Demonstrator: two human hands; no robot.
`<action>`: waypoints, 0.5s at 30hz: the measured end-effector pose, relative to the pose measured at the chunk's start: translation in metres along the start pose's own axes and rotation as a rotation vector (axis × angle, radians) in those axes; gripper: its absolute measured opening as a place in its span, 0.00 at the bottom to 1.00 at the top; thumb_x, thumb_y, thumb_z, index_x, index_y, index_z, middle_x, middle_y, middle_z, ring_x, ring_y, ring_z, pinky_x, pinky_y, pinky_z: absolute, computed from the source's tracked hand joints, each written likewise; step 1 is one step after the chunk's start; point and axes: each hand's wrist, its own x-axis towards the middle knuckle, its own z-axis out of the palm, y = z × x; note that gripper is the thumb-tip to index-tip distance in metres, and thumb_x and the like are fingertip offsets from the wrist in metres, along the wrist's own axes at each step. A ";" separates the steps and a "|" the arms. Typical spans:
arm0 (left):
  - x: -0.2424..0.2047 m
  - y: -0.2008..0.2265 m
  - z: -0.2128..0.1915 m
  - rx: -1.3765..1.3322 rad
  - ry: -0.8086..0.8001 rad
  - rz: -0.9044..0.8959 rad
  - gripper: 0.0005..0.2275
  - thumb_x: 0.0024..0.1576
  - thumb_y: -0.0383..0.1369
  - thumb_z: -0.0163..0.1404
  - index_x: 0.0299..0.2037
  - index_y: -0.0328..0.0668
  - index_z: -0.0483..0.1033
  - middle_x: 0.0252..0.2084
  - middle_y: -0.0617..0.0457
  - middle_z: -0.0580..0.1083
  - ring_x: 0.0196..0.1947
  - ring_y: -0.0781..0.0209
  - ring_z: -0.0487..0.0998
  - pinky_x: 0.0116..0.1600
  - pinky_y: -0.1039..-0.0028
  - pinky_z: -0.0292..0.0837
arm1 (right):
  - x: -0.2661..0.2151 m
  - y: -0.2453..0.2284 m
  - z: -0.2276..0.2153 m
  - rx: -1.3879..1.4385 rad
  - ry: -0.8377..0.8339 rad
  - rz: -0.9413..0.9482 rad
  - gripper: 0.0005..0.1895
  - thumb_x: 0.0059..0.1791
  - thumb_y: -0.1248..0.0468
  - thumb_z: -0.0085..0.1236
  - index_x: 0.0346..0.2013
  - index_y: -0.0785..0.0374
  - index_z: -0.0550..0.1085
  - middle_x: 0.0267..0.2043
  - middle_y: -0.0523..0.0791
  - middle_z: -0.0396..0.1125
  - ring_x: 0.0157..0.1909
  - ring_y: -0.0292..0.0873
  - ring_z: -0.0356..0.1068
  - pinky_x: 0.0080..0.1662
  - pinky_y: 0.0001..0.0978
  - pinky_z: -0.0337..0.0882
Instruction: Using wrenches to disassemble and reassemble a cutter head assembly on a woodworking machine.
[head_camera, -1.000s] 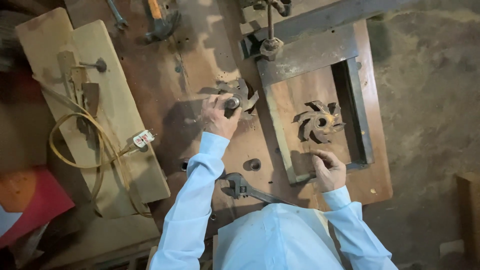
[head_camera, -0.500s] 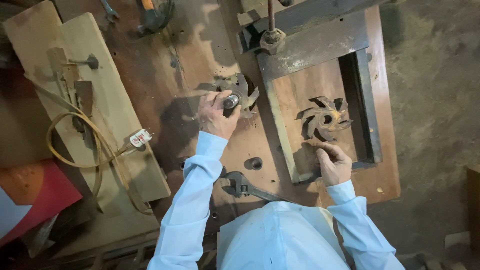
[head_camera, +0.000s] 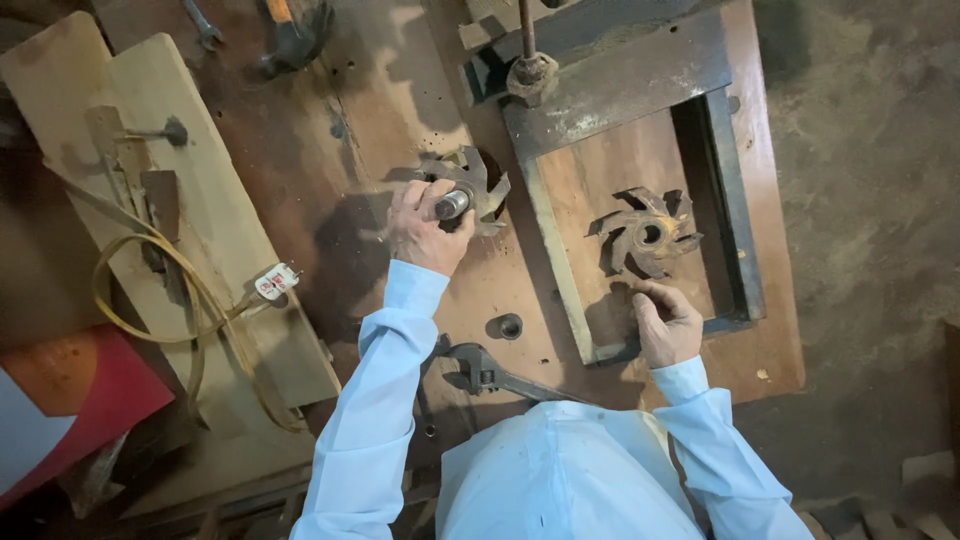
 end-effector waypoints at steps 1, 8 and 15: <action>0.000 0.000 0.000 -0.016 -0.004 -0.005 0.23 0.38 0.38 0.68 0.44 0.58 0.75 0.38 0.60 0.68 0.40 0.53 0.77 0.41 0.61 0.77 | 0.000 -0.002 0.000 -0.017 0.046 -0.080 0.08 0.50 0.71 0.62 0.44 0.63 0.82 0.33 0.53 0.73 0.33 0.43 0.70 0.37 0.36 0.71; 0.002 0.004 -0.003 -0.019 -0.010 -0.020 0.23 0.37 0.38 0.68 0.43 0.58 0.74 0.37 0.61 0.68 0.40 0.54 0.77 0.39 0.61 0.77 | 0.036 -0.016 0.010 -0.423 0.251 -0.617 0.30 0.38 0.62 0.76 0.53 0.64 0.76 0.49 0.51 0.62 0.51 0.54 0.69 0.47 0.38 0.74; -0.001 0.003 -0.001 -0.009 -0.029 -0.065 0.20 0.39 0.41 0.66 0.42 0.60 0.74 0.36 0.61 0.67 0.40 0.55 0.77 0.41 0.63 0.76 | 0.055 -0.112 0.015 -0.780 -0.201 0.129 0.66 0.35 0.41 0.71 0.78 0.55 0.46 0.77 0.59 0.39 0.76 0.71 0.39 0.70 0.68 0.38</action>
